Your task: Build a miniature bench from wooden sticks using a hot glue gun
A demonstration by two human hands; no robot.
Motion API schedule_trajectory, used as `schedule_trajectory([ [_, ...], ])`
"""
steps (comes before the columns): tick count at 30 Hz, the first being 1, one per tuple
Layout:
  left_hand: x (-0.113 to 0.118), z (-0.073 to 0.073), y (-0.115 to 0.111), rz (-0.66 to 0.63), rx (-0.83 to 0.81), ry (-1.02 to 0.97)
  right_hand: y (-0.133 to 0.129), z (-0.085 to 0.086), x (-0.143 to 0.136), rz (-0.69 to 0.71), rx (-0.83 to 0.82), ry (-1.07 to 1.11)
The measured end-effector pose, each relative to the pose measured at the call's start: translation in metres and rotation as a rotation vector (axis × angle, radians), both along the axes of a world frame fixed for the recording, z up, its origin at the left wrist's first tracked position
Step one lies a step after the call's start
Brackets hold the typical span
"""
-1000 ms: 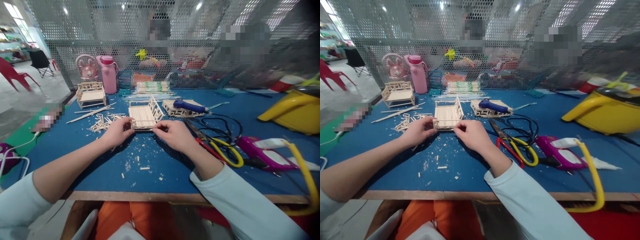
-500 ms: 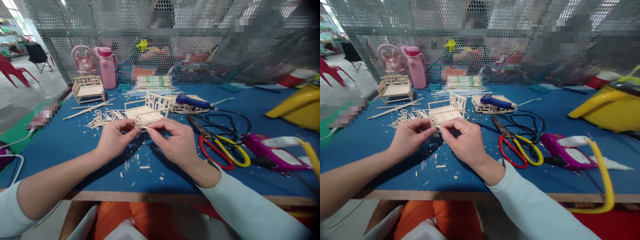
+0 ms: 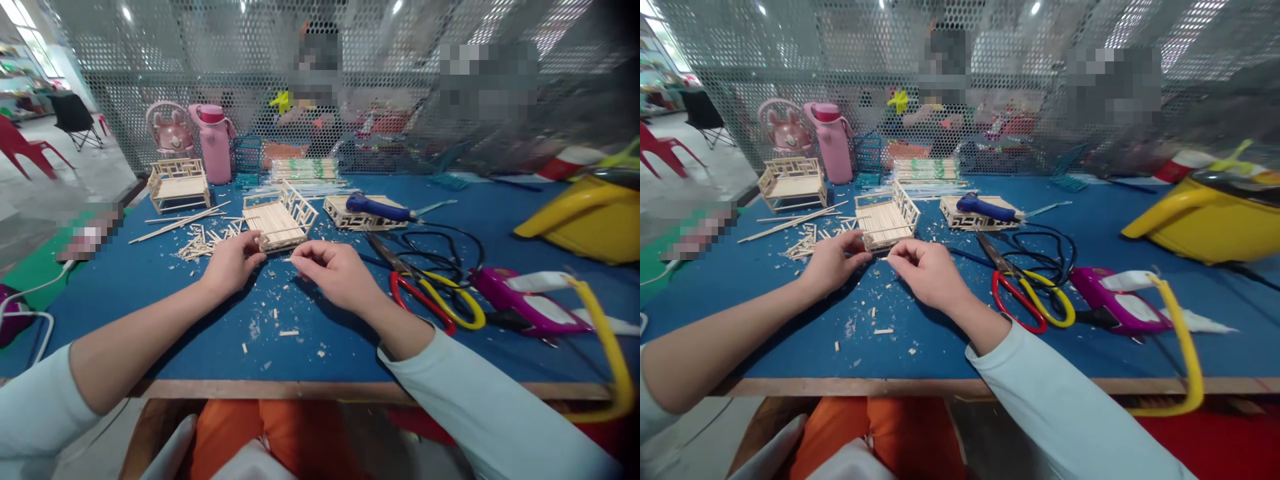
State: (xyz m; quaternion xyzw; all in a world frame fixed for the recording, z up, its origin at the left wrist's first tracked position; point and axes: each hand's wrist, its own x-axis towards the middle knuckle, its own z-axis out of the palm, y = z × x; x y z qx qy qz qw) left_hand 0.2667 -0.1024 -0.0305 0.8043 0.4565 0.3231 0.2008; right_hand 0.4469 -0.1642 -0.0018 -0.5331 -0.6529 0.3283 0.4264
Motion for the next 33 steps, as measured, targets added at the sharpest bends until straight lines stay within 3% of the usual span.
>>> schedule_trajectory([
  [3,-0.005,0.005,-0.017,0.039,0.100,-0.054,-0.007,0.000,-0.007,0.019,-0.194,0.307],
  [5,-0.007,0.011,-0.030,-0.044,0.118,-0.139,-0.018,0.002,-0.014,0.037,-0.312,0.530],
  [9,-0.005,0.019,-0.049,-0.335,-0.067,-0.407,-0.041,0.002,-0.031,0.068,-0.457,0.822],
  [14,0.006,0.022,-0.056,-0.395,-0.189,-0.552,-0.048,0.002,-0.042,0.021,-0.460,0.918],
  [17,0.016,0.026,-0.054,-0.309,-0.293,-0.605,-0.049,0.005,-0.030,0.011,-0.396,0.682],
  [19,0.020,0.028,-0.050,-0.266,-0.398,-0.669,-0.053,0.007,-0.008,-0.054,-0.272,0.299],
  [22,0.022,0.023,-0.043,-0.255,-0.480,-0.716,-0.063,0.008,0.044,-0.444,0.009,-0.551],
  [23,0.022,0.020,-0.042,-0.257,-0.489,-0.702,-0.066,0.007,0.061,-0.565,-0.005,-0.781],
  [25,0.021,0.013,-0.041,-0.269,-0.523,-0.655,-0.073,0.007,0.091,-0.642,-0.196,-1.058],
  [29,0.020,0.007,-0.048,-0.342,-0.598,-0.587,-0.081,0.009,0.112,-0.519,-0.266,-1.096],
  [33,0.018,0.010,-0.052,-0.368,-0.636,-0.565,-0.085,0.010,0.107,-0.537,-0.323,-0.791],
])
